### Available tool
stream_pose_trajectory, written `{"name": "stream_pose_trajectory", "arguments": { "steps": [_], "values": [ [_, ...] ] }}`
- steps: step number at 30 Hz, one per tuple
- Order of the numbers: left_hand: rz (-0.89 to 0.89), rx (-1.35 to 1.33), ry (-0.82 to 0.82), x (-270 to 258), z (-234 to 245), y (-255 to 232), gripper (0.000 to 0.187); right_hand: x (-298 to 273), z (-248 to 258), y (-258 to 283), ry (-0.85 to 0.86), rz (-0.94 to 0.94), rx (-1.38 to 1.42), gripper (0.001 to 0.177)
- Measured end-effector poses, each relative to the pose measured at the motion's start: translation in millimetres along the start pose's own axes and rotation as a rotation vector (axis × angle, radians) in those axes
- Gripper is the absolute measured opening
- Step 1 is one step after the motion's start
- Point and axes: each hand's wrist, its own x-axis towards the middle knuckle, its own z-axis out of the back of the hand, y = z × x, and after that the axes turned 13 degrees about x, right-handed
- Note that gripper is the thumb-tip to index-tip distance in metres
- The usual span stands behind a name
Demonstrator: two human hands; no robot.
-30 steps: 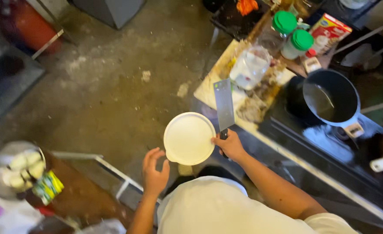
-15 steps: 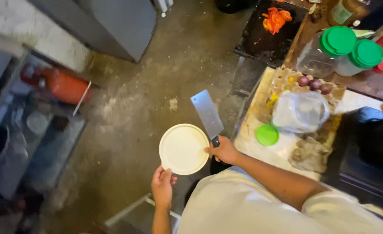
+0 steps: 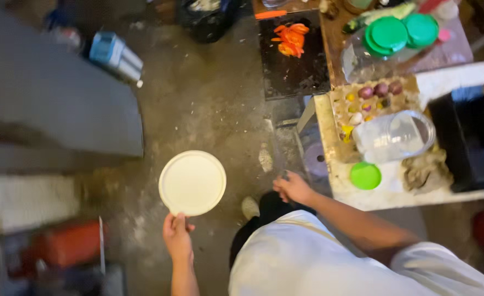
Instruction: The person slices potatoes and tomatoes on a cutting board using a cleaver, then transfers the pieces into a bowl. The person also washes green chilies under a tap.
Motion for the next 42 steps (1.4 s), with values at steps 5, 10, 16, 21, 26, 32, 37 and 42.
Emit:
{"name": "stream_pose_trajectory", "arguments": {
  "steps": [5,10,16,21,26,32,37,42],
  "values": [
    [-0.114,0.091,0.394,112.8,-87.7,-104.4,0.028,-37.7,25.3,-11.3,-0.226,0.092,-0.189,0.030],
    [-0.193,0.163,0.854,169.3,-290.0,-189.5,0.026,-54.2,12.3,36.4,-0.586,-0.155,-0.598,0.038],
    [-0.289,0.206,1.195,157.2,-534.7,-253.4,0.022,-42.6,1.3,104.4,-0.692,-0.190,-0.648,0.037],
    [-0.217,0.271,1.323,145.6,-633.0,-263.4,0.022,-31.9,12.5,119.7,-0.827,0.040,-0.438,0.027],
    [-0.198,0.339,1.318,149.3,-651.3,-252.1,0.023,-28.1,25.2,118.7,-0.948,0.083,-0.402,0.025],
    [-0.296,0.611,1.253,208.8,-623.2,-243.8,0.029,7.0,7.6,113.3,-1.125,0.096,-0.205,0.037],
    [-1.247,0.745,0.879,317.5,-620.4,-264.5,0.020,95.9,-5.8,113.9,-1.264,0.187,0.203,0.030],
    [-1.658,0.791,1.040,370.9,-631.8,-271.3,0.051,199.8,-16.5,154.6,-1.497,0.325,0.111,0.034]
  ]
}}
